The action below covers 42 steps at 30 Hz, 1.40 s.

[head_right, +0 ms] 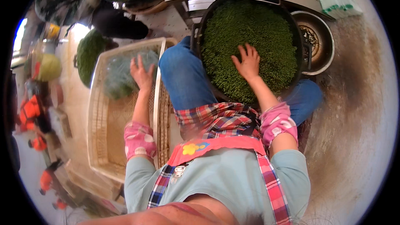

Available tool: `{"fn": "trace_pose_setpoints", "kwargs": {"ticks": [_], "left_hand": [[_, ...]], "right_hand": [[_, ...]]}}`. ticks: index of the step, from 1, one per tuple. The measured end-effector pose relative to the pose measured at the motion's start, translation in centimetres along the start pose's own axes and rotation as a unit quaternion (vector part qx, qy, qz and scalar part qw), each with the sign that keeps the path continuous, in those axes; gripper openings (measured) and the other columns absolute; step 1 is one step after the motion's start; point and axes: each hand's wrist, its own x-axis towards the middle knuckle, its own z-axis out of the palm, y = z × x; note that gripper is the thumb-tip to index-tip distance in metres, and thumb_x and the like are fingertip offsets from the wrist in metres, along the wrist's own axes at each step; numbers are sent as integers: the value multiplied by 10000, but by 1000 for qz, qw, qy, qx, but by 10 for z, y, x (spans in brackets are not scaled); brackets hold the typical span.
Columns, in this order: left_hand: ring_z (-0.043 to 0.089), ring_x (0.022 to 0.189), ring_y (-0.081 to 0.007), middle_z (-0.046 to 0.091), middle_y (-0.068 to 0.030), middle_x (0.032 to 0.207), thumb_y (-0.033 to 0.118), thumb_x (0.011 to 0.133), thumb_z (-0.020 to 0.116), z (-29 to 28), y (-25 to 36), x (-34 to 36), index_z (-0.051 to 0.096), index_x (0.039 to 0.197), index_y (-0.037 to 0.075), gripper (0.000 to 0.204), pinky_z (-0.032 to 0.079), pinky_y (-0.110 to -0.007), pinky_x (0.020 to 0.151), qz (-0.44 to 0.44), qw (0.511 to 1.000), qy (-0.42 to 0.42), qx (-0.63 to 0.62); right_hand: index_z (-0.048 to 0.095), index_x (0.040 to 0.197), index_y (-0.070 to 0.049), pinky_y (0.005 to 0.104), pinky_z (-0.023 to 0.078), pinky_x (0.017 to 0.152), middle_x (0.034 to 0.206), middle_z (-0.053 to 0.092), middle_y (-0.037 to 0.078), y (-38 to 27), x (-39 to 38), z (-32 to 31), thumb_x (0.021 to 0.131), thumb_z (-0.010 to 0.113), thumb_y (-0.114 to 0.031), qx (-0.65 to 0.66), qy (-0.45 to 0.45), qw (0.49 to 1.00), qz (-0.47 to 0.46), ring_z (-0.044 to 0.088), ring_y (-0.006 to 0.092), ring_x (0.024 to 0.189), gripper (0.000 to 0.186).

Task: The person scoops green leafy vegetables from a large bowl into small plastic bags, weighs each bag on a digital scale, and places the finished packages into a basket. The process is repeated continuously throughout the clip.

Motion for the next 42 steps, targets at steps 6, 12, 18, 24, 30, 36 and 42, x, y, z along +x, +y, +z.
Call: {"fn": "trace_pose_setpoints", "kwargs": {"ticks": [6,12,18,24,30,36,42], "left_hand": [[626,1006,-314,669,-155,1043,-83,814,529,-2,143,152,659,1111,33,345,499,-395,878,127,924,-10,-360],[605,1043,-319,656,-141,1114,62,810,597,49,250,212,635,1053,15,250,504,-403,894,326,939,25,-107],[660,860,-319,694,-122,908,52,807,580,58,251,224,636,905,36,115,540,-418,737,262,956,-8,-136],[666,685,-192,702,-66,796,45,862,635,16,275,202,690,1067,34,213,530,-301,653,75,857,-114,-496],[628,682,-100,688,-53,882,5,894,632,9,307,122,675,1136,-27,248,538,-256,637,20,625,-442,-643],[637,624,-130,652,-67,743,-28,879,596,28,278,142,660,933,-43,85,542,-275,551,-21,763,-324,-560],[625,602,-125,618,-56,740,-13,861,669,33,291,140,486,795,7,196,531,-272,528,-11,787,-311,-533]], "right_hand": [[586,1230,-117,486,357,1006,1279,539,125,-40,-6,-10,904,619,-397,103,-54,993,-13,432,340,1224,431],[570,1228,-130,487,365,998,1258,528,99,-39,-12,-18,908,635,-311,139,-58,988,-31,438,332,1212,373],[572,1234,-137,472,363,993,1286,523,90,-36,-12,-15,909,639,-287,134,-44,989,-39,434,317,1230,364],[556,1292,-123,466,359,1018,1361,496,129,-13,28,-39,940,568,-423,167,117,978,39,437,318,1262,463],[626,1076,7,359,498,747,979,650,97,-22,109,-107,962,542,-509,757,78,568,313,608,184,887,535],[632,1093,-65,322,456,821,1036,625,69,22,25,-98,891,683,-364,501,161,833,168,588,165,952,364],[583,1277,-226,578,196,1135,1451,426,87,-21,-63,-77,685,753,-245,175,-193,943,-208,353,317,1372,617]]}}
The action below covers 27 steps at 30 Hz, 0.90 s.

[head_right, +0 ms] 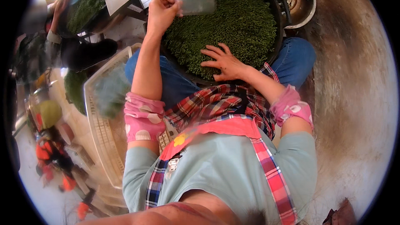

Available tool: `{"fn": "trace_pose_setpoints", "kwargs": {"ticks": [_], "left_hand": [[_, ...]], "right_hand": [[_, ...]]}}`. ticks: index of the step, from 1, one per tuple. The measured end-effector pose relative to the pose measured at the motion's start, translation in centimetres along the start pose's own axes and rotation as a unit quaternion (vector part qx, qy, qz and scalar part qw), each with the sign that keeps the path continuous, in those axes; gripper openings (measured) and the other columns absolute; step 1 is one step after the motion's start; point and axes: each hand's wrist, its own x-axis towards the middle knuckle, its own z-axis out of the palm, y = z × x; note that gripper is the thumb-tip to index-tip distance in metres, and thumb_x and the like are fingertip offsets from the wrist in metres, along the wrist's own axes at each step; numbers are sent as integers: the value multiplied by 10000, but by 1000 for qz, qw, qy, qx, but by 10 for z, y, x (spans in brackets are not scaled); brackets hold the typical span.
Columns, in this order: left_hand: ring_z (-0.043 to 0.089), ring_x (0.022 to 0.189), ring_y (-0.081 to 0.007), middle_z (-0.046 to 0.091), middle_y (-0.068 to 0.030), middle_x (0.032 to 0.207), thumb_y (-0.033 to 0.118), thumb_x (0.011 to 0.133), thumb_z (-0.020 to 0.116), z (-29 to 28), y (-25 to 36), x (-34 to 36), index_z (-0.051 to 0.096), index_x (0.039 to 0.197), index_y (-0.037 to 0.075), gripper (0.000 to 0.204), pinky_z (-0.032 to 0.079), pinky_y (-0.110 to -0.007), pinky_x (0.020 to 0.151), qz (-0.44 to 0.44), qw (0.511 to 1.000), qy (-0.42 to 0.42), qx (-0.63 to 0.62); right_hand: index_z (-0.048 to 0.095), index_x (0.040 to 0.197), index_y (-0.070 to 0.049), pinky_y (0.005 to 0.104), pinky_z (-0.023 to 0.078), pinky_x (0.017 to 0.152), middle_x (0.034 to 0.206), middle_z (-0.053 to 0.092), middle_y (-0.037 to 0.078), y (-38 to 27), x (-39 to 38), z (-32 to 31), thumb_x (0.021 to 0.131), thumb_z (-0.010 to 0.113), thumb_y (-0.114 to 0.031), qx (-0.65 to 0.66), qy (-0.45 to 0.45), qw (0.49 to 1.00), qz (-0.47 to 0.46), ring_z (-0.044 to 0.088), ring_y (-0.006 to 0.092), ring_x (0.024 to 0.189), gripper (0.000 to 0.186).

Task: The person scoops green leafy vegetables from a large bowl into small plastic bags, weighs each bag on a digital scale, and places the finished packages into a basket. The process is repeated continuously throughout the clip.

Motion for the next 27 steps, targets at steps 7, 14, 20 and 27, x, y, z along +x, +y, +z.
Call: {"fn": "trace_pose_setpoints", "kwargs": {"ticks": [7,14,20,27], "left_hand": [[627,591,-117,629,-61,713,-3,850,678,3,-11,3,588,852,-25,92,522,-267,525,-11,997,-2,78],[680,841,-306,671,-149,888,23,758,623,24,-22,13,702,1085,37,336,538,-369,746,75,988,-1,131],[615,1034,-363,613,-148,1180,-37,749,556,29,-9,10,710,1110,72,407,508,-418,878,88,979,-23,183],[673,869,-365,704,-177,927,18,751,586,40,-5,10,749,964,64,272,539,-431,816,57,974,-26,219]], "right_hand": [[617,1188,-127,484,374,1070,1374,511,124,77,33,-8,787,665,-199,148,160,962,167,457,340,1294,410],[485,1363,-263,546,334,1073,1488,357,105,19,37,12,689,810,-305,-80,93,989,83,348,406,1349,750],[577,1223,-170,405,498,915,1293,527,93,51,61,-4,647,819,-154,58,150,963,215,561,302,1138,625],[605,1091,-23,359,558,700,927,661,107,32,64,-84,837,651,-149,557,385,691,254,662,198,864,287]]}}
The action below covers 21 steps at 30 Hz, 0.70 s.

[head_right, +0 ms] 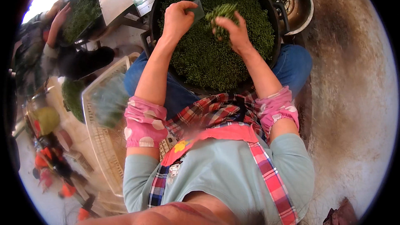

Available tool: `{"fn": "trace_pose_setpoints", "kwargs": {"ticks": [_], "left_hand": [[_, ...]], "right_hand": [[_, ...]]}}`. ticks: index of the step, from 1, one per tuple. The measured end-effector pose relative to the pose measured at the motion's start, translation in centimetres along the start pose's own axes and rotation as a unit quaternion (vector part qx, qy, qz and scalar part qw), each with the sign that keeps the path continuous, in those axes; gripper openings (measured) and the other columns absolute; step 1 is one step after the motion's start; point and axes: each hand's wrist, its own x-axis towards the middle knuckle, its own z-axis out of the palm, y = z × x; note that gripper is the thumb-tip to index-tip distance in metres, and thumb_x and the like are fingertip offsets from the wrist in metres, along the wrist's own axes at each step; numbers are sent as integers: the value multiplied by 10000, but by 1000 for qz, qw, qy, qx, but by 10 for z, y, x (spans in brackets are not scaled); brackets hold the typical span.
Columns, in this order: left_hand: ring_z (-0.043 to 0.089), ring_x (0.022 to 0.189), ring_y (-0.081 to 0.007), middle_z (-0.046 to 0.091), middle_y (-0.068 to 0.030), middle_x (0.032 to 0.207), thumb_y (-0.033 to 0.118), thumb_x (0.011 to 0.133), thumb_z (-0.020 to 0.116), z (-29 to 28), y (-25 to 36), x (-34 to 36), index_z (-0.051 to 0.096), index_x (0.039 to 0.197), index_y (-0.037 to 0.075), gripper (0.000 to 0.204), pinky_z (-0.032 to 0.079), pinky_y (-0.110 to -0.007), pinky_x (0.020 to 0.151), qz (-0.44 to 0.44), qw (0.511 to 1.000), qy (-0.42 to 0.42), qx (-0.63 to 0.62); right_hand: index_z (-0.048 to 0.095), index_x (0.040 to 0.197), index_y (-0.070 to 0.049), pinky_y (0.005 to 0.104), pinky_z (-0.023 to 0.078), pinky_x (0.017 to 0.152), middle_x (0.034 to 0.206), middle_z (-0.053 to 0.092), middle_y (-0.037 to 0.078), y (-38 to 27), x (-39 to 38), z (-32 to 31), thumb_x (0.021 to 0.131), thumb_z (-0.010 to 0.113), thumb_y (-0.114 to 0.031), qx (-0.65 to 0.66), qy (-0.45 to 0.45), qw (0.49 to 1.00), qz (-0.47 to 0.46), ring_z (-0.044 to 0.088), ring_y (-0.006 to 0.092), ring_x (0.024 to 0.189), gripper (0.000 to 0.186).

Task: The person scoops green leafy vegetables from a large bowl into small plastic bags, weighs each bag on a digital scale, and places the finished packages into a basket. The process is repeated continuously throughout the clip.

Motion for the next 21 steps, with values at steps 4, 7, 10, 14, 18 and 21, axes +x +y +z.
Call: {"fn": "trace_pose_setpoints", "kwargs": {"ticks": [4,7,10,14,18,21], "left_hand": [[682,674,-268,688,-183,766,44,747,605,8,-7,-2,744,963,47,257,536,-377,676,7,999,-34,16],[682,646,-263,681,-179,726,48,778,588,4,-2,1,724,951,15,222,530,-378,647,-1,997,-75,23],[683,657,-252,683,-179,735,52,788,578,6,-3,2,697,990,-8,242,524,-377,641,-14,998,-51,-29],[684,673,-236,685,-203,772,58,789,576,10,-15,7,656,1073,-53,315,519,-371,643,-15,996,-49,-68],[641,965,-432,656,-299,939,24,786,545,-2,7,2,653,1074,-48,316,506,-470,828,-40,995,-55,-67],[640,987,-424,659,-292,991,3,783,542,-5,9,0,646,1113,-47,350,509,-463,842,-47,996,-44,-67]], "right_hand": [[543,1213,-12,364,541,860,1003,669,95,-33,29,22,865,670,-313,186,-97,975,-69,661,211,929,477],[530,1245,-5,374,508,921,1069,652,88,-50,34,51,877,664,-337,162,-105,977,-92,632,210,1026,514],[519,1279,-52,383,498,939,1184,608,92,-25,44,47,914,639,-315,-119,3,984,-133,581,212,1146,466],[470,1313,-104,460,491,934,1372,395,133,-11,52,9,869,682,-227,-528,-97,776,-331,533,311,1198,507],[461,1316,-120,434,496,886,1358,353,122,-32,30,25,822,687,-232,-602,-134,769,-168,554,339,1142,554],[537,1241,-105,407,499,857,1180,530,104,-50,35,27,813,701,-239,-542,-111,818,-157,602,301,1064,478]]}}
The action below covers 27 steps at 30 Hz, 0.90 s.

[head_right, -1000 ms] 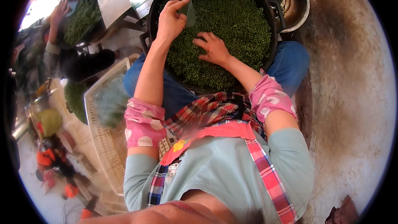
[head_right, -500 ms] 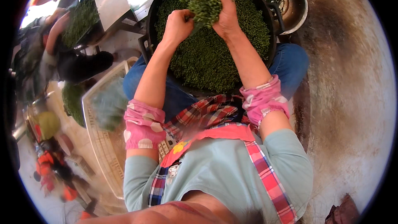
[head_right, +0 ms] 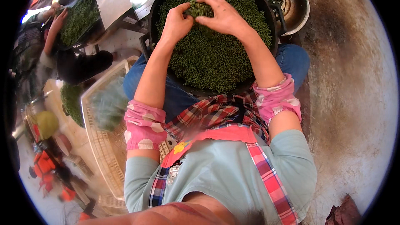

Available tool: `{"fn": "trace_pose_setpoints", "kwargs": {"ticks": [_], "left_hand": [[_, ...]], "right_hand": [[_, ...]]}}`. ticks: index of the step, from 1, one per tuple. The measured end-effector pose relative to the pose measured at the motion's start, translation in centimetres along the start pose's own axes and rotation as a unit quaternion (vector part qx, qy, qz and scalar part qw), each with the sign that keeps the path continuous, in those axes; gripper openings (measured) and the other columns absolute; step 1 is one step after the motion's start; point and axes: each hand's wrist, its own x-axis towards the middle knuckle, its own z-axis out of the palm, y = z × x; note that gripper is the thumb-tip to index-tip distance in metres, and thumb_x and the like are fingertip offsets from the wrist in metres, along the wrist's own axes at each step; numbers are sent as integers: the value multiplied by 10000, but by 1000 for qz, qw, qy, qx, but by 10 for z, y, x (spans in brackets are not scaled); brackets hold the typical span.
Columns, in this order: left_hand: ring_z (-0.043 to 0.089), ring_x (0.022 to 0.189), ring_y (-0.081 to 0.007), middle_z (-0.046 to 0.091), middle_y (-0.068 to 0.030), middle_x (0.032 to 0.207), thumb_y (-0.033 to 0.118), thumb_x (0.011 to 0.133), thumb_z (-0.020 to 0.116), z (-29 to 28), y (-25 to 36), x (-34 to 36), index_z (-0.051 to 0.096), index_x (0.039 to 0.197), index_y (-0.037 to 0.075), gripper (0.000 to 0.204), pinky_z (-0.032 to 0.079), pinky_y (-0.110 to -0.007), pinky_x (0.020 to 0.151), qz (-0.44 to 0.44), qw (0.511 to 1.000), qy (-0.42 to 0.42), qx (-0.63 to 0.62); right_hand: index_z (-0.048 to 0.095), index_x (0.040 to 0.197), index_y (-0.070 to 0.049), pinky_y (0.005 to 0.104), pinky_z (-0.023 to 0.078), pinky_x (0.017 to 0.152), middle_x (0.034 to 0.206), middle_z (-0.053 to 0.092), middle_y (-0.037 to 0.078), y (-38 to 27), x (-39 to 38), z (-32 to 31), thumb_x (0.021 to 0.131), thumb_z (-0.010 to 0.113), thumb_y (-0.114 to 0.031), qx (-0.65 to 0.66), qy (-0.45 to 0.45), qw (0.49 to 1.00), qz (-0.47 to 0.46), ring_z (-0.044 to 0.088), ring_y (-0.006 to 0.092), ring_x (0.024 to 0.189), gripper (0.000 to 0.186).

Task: The person scoops green leafy vegetables from a large bowl into small plastic bags, weighs each bag on a digital scale, and places the finished packages into a basket. The process is repeated continuously throughout the clip.

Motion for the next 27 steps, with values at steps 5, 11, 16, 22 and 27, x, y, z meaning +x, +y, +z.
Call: {"fn": "trace_pose_setpoints", "kwargs": {"ticks": [5,11,16,22,27], "left_hand": [[639,1033,-399,650,-269,1115,-12,772,546,6,-10,-1,632,1171,-46,409,516,-445,869,12,999,-10,35],[625,1080,-379,646,-248,1154,-22,765,553,6,-4,0,640,1167,-42,413,508,-437,910,28,1000,2,-4],[663,1005,-344,653,-213,1162,-30,769,535,16,-19,-3,641,1182,-28,427,533,-393,849,124,989,37,74],[588,1131,-385,596,-201,1268,-71,776,508,19,-11,-8,631,1174,-23,419,497,-431,943,126,987,59,74],[571,1176,-372,569,-191,1317,-55,778,509,17,-9,-8,603,1226,-14,459,497,-403,954,161,984,48,63]], "right_hand": [[580,1132,-107,420,518,800,1096,585,95,2,6,21,809,731,-293,-139,67,988,-26,639,332,878,402],[516,1221,-87,375,519,762,1101,535,100,23,13,12,815,750,-356,-24,96,994,-53,610,226,951,541],[434,1224,9,335,535,574,1152,546,213,18,17,38,838,726,-386,204,-36,962,181,649,209,650,625],[455,1241,-2,300,553,616,1115,545,188,33,18,58,825,758,-299,97,107,985,90,675,179,717,594],[609,1090,-58,339,548,667,948,673,103,4,-10,20,795,754,-189,115,113,986,39,691,202,745,354]]}}
